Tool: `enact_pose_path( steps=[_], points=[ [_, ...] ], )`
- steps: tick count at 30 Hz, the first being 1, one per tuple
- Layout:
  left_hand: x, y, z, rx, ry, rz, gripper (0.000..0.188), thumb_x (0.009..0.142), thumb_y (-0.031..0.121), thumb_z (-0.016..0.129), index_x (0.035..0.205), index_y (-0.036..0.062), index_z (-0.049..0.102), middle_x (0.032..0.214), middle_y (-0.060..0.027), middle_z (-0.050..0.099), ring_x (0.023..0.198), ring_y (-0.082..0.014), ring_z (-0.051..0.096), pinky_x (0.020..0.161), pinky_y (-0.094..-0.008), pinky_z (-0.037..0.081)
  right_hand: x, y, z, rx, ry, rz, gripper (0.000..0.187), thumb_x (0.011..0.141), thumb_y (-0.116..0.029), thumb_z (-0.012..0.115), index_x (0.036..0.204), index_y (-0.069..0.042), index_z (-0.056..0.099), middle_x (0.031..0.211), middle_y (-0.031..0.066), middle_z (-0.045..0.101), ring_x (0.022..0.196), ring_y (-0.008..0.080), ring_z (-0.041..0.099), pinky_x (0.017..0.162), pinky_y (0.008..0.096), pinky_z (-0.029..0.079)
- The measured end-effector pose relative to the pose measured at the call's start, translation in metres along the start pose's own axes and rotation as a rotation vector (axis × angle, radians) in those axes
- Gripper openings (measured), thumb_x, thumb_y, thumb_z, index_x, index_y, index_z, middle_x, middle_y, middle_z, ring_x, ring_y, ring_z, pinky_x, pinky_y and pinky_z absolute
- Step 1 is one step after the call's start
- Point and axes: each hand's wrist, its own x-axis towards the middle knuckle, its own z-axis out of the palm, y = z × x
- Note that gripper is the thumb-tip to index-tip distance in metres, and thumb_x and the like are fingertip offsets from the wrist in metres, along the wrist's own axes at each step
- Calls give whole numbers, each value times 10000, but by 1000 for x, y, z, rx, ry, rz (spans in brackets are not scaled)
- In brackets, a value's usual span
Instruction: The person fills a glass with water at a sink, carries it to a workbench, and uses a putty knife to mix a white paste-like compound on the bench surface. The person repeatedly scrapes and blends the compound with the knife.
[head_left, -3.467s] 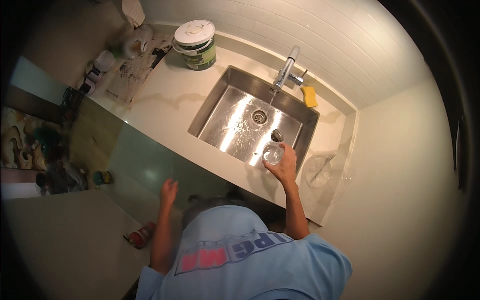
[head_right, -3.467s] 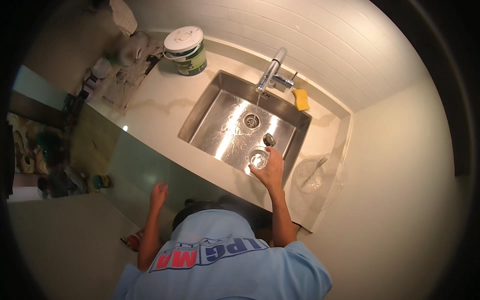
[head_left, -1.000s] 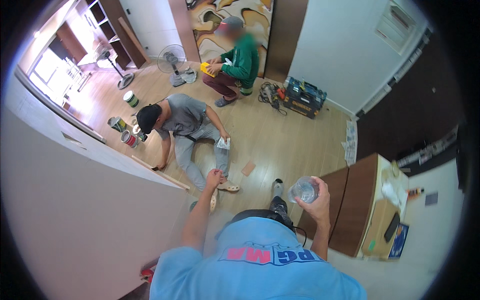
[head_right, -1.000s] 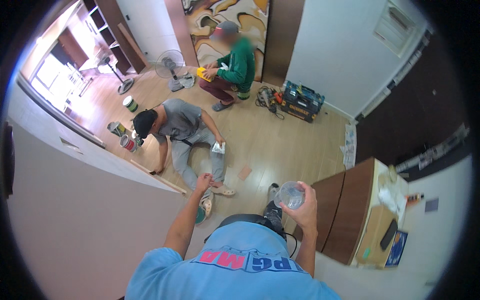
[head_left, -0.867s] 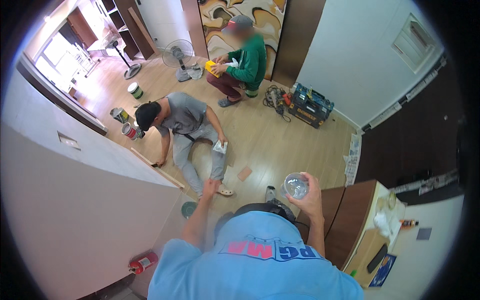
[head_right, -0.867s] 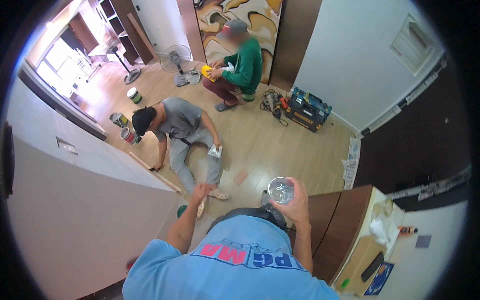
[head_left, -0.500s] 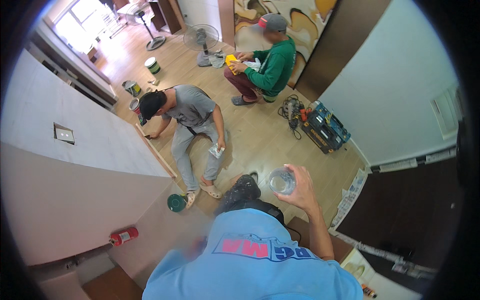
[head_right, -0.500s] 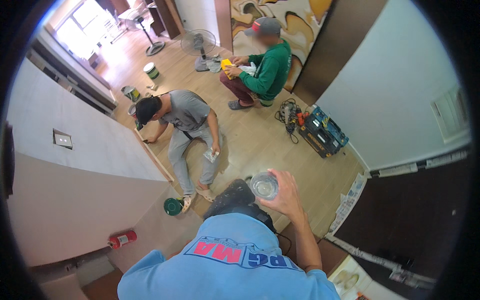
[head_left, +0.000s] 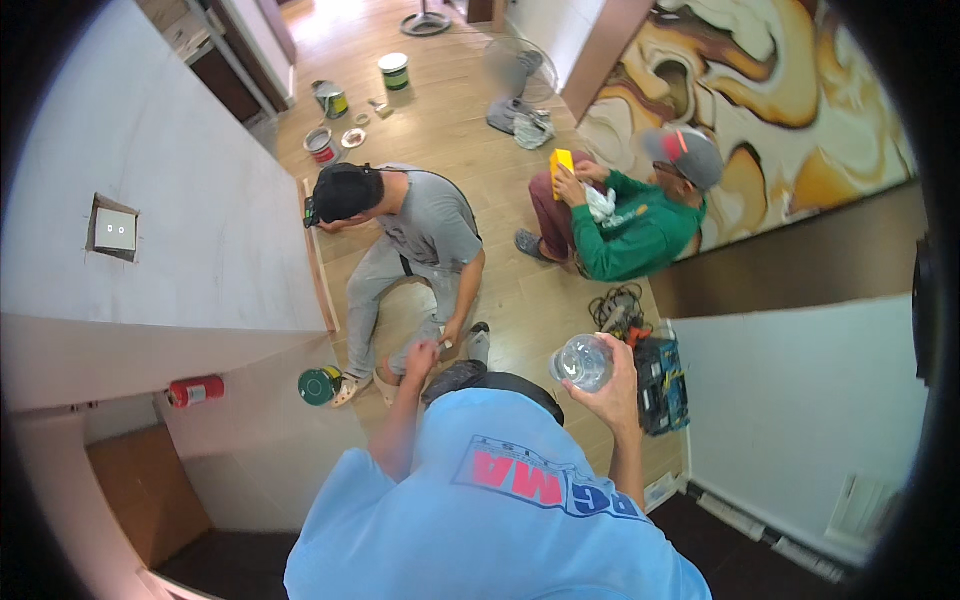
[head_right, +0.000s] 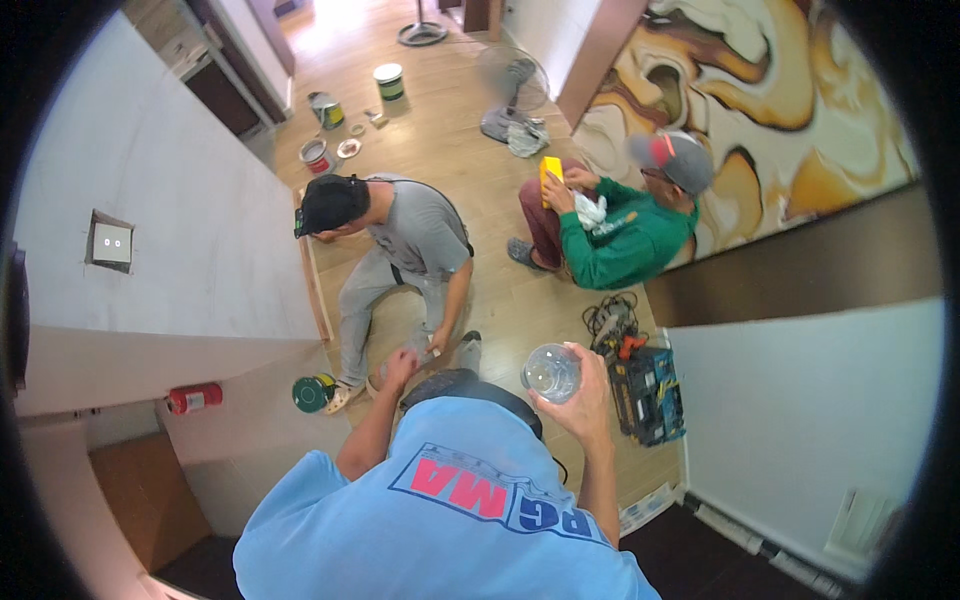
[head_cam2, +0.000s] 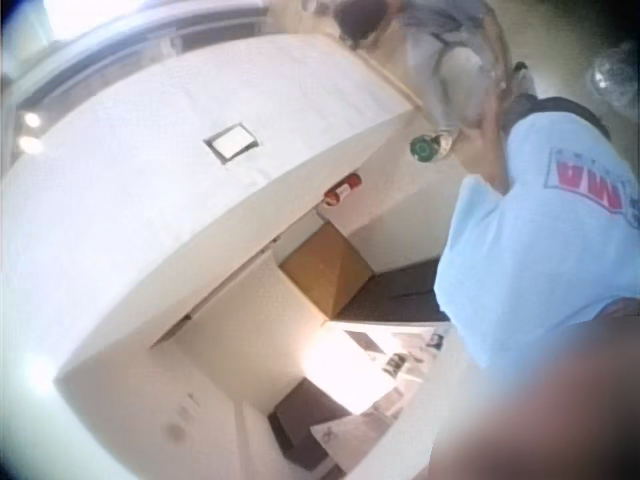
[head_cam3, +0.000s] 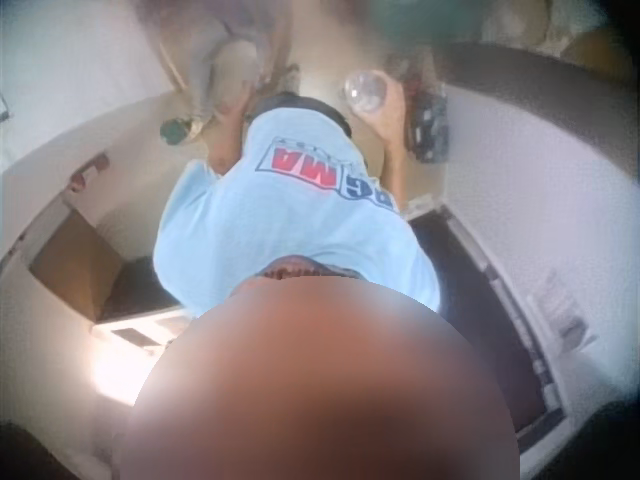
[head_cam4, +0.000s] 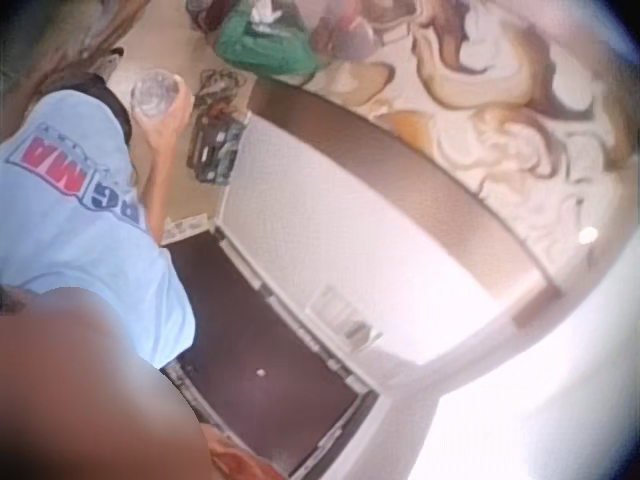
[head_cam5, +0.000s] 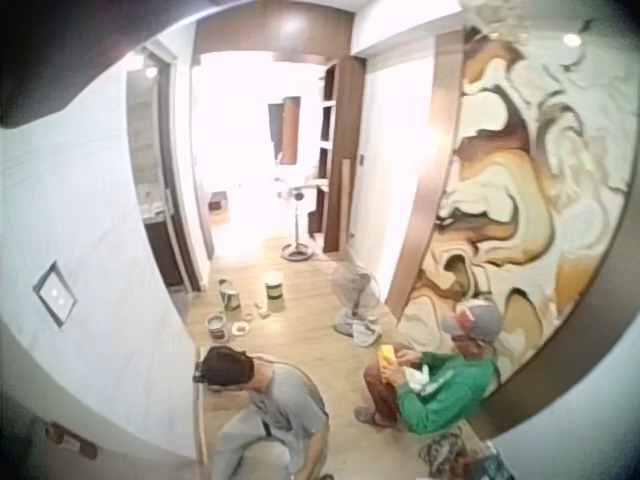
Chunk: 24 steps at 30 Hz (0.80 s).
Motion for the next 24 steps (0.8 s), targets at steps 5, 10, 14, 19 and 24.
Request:
enact_pose_path(
  steps=[5,10,14,19,24],
  points=[
    [73,134,14,-349,23,52,321,1130,302,683,1294,31,734,1070,-55,812,901,-145,754,764,-319,586,155,12,-9,18,-64,-148,929,652,-243,1041,1450,-41,611,1349,177,699,1279,397,649,1110,507,532],
    [98,153,-13,-296,183,-132,329,1123,320,695,1309,50,717,1057,-62,807,901,-145,760,740,-296,585,318,23,-4,64,-112,-273,921,649,-239,1039,1444,-44,617,1346,162,710,1265,380,660,1113,492,538],
    [92,115,-15,-382,455,-385,273,1115,314,683,1190,55,726,995,-57,789,808,-157,733,661,-306,571,448,32,13,46,-131,-429,876,670,-279,1027,1419,-49,634,1325,156,724,1252,376,666,1106,495,528],
    [72,124,25,-411,482,-464,260,1113,297,683,1155,45,736,954,-57,779,795,-161,719,682,-311,566,599,24,23,41,-238,-497,862,690,-307,1012,1427,-58,641,1324,161,719,1255,386,662,1109,507,510],
    [88,173,89,-468,524,-589,243,1109,265,701,1169,33,744,944,-54,773,809,-153,713,704,-309,565,718,4,43,65,-275,-544,880,680,-289,1012,1447,-71,638,1303,157,729,1252,391,673,1103,505,532]
  ],
)
